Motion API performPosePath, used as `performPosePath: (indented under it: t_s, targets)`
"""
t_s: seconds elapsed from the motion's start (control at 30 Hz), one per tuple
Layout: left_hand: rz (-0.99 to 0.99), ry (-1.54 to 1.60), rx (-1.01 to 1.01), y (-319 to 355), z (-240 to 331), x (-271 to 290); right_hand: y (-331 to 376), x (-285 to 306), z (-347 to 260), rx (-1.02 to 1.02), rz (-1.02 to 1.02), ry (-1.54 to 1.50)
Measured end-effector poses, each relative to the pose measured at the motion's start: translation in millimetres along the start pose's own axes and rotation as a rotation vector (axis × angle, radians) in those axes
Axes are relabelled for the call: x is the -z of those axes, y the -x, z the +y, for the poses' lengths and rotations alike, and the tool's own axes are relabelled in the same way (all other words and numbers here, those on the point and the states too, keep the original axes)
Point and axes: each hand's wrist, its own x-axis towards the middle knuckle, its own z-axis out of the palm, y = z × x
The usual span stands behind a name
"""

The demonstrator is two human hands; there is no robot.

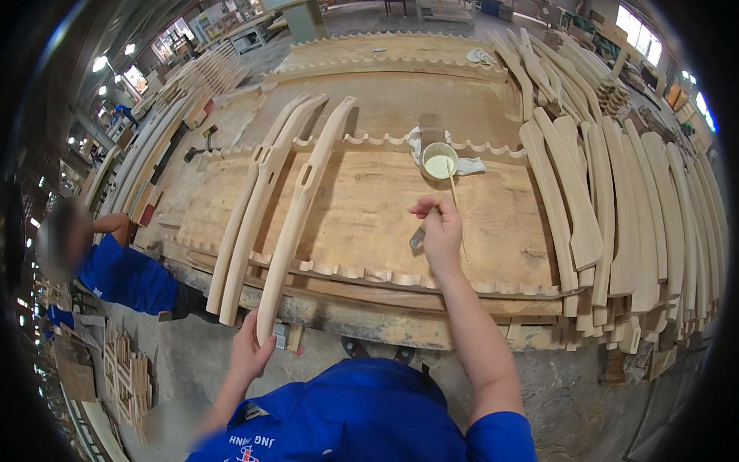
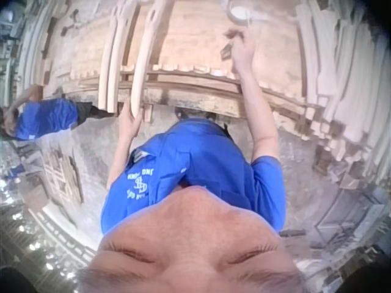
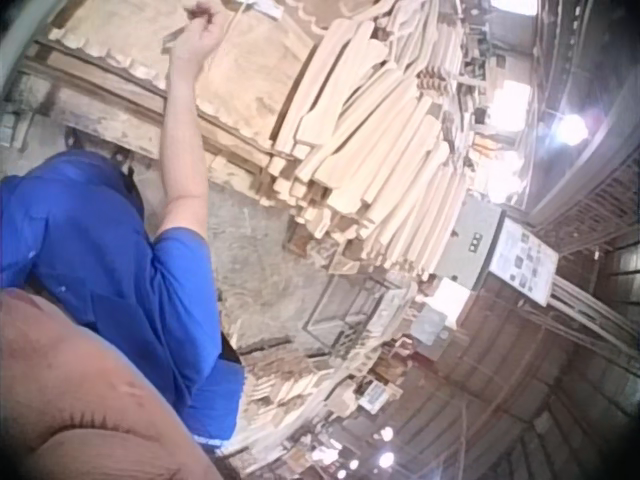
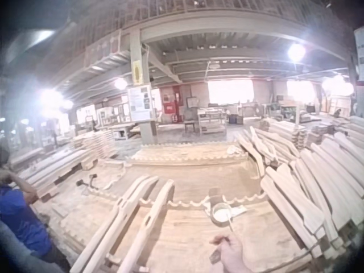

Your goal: The person picks up wooden chair legs from a pile, carries them to a workbench, and applies glue to the slots using a small stick. They then place the glued legs onto the bench and continue the process with additional pieces.

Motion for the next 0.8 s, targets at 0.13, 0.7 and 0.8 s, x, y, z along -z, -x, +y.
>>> performPosePath:
  t_s: [0.13, 0.7, 0.8]
  targets:
    - [0.13, -0.233, -0.151, 13, -48, -8, 11, 15, 1, 0.233, -0.358, 0.55]
    - [0.223, -0.297, -0.184, -6, -154, -18, 51, 50, -54, 0.291, -0.404, 0.933]
    - [0.201, -0.309, -0.138, -10, -171, -16, 59, 50, -48, 0.158, -0.281, 0.845]
